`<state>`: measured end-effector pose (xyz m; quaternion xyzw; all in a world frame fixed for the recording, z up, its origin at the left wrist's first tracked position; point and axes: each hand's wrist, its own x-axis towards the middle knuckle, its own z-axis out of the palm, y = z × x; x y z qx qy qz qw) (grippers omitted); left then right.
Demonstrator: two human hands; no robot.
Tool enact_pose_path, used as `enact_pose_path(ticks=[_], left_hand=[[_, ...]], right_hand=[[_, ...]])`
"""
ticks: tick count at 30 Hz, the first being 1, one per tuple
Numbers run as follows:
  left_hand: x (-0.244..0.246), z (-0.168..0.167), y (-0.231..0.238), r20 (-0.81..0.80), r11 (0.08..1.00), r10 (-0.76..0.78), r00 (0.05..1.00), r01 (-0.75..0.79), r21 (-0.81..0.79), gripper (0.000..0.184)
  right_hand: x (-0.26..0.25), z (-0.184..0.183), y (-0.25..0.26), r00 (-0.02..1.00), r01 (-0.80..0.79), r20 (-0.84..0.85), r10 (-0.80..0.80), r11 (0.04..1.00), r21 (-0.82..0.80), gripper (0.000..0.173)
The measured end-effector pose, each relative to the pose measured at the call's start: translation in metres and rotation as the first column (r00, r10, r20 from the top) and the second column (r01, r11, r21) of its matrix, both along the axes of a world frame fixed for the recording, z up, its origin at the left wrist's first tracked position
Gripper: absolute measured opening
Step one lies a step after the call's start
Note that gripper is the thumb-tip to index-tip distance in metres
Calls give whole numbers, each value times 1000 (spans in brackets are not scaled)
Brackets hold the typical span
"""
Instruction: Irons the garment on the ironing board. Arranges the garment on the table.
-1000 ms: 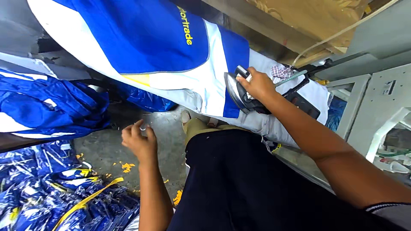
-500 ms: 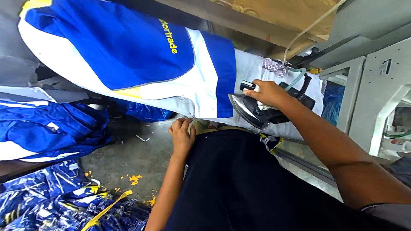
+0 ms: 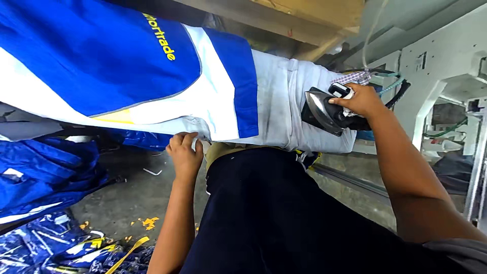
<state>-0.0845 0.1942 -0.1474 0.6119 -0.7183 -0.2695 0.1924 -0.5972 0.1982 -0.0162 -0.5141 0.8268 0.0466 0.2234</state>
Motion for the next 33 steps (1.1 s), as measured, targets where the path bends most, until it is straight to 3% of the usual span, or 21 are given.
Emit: enact_pose_path(ticks=[4, 11, 13, 16, 18, 22, 24, 28, 33], left_hand=[[-10, -4, 11, -38, 998, -64, 997, 63, -31, 25], [-4, -5, 16, -39, 998, 51, 998, -53, -39, 25], [3, 3, 8, -18, 994, 87, 996, -88, -69, 25], [16, 14, -7, -10, 985, 142, 990, -142, -96, 24], [21, 21, -18, 4, 984, 152, 988, -151, -95, 25], [16, 36, -35, 11, 988, 114, 993, -112, -108, 25], [13, 40, -36, 14, 990, 85, 996, -83, -112, 24], [19, 38, -27, 4, 990, 79, 997, -78, -114, 23], [54, 41, -2, 4, 978, 176, 984, -174, -118, 23]], right_hand=[[-16, -24, 2, 994, 106, 5, -106, 993, -54, 65], [-16, -21, -2, 992, 129, -9, -129, 992, 5, 72], [-4, -5, 0, 992, 123, 11, -123, 981, -147, 75], [49, 23, 6, 987, 130, 142, -70, 869, -477, 58], [96, 25, 7, 966, 102, 254, 45, 838, -536, 48], [168, -7, -22, 802, -156, 503, 320, 927, -342, 38], [185, -23, -53, 741, -228, 577, 344, 937, -266, 34], [189, -58, -146, 830, -69, 541, 135, 988, -140, 43], [213, -92, -223, 939, 170, 310, -145, 984, -55, 61]])
